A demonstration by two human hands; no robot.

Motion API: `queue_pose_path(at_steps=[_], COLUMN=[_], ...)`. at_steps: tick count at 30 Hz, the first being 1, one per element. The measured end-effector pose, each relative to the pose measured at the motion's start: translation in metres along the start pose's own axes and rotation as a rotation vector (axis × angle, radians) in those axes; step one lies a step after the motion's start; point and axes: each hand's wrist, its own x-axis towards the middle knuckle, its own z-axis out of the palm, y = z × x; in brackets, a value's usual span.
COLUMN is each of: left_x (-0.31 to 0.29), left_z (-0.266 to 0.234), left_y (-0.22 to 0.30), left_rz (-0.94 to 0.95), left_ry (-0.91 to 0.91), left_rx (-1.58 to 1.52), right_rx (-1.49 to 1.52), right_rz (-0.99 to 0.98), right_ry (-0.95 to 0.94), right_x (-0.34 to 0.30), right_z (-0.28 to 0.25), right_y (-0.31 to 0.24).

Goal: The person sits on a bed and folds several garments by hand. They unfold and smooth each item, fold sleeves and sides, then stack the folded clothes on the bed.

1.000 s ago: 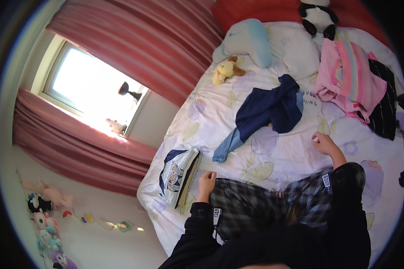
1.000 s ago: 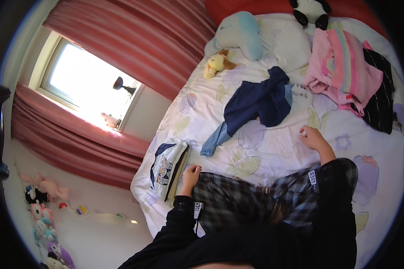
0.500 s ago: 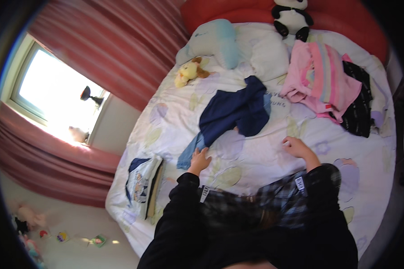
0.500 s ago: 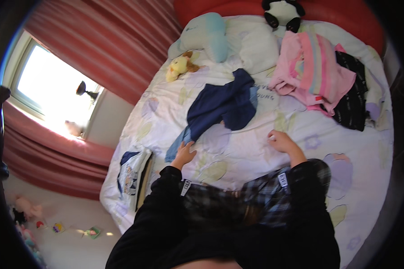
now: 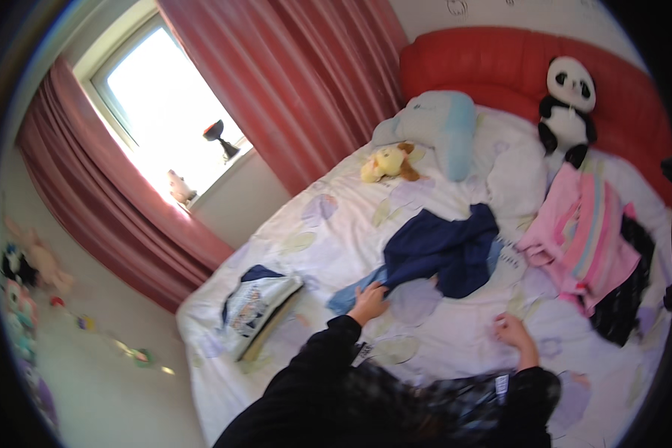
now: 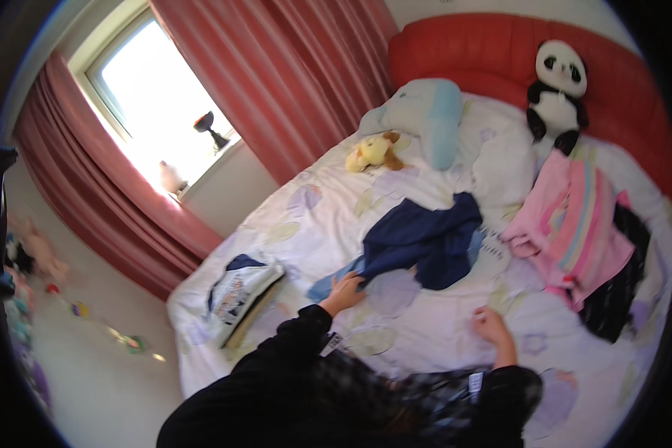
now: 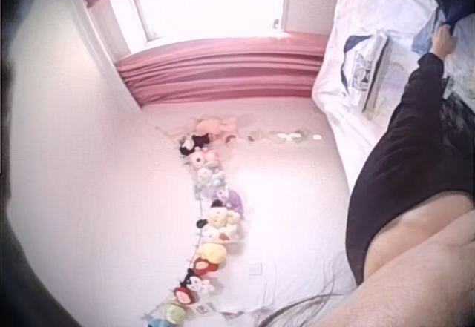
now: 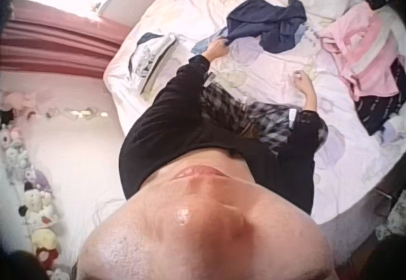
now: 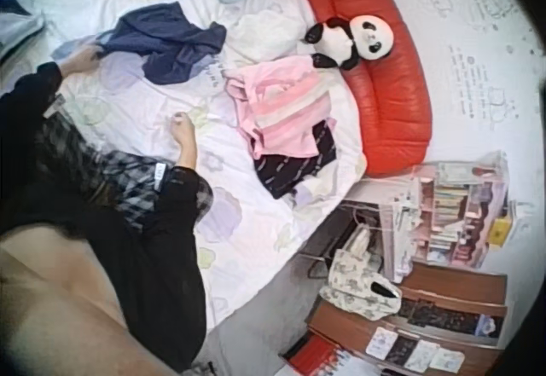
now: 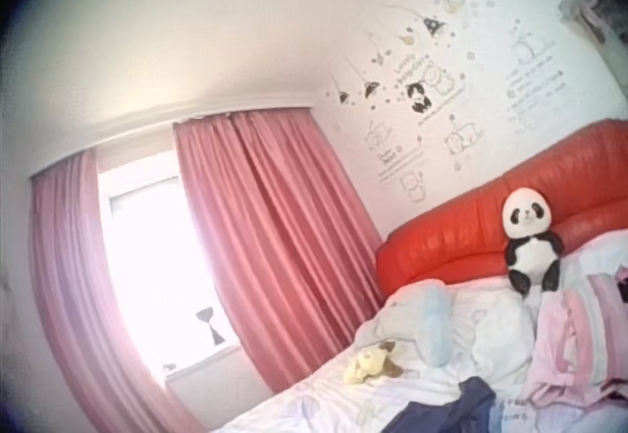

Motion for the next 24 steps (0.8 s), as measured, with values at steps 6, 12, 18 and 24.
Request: queue_pose_path(at_steps=[6,12,18,24], left_x=[-0.040,-0.079,-0.106,-0.124], left_z=[-0.058,-0.088,-0.124,-0.128], left_y=[0.059,0.117,0.116,0.121], left_rz=[0.164,0.164,-0.121,-0.162], left_ry=[0.202,0.217,0.167,0.158], left_rx=[-0.417,-1.121,-1.497,-1.511], right_rx=[-0.065,-0.072,0.086,-0.003], right_rz=[-0.130,-0.229,-0.274,-0.349], right_ry=[-0.005,-0.063,-0.135,-0.147], right_x=[-0.027,-0.041,-0.040,-0.039], right_z=[-0.011,-0.011,-0.008,-0.001], right_y=[-0.041,-0.064,-0.055,-0.065])
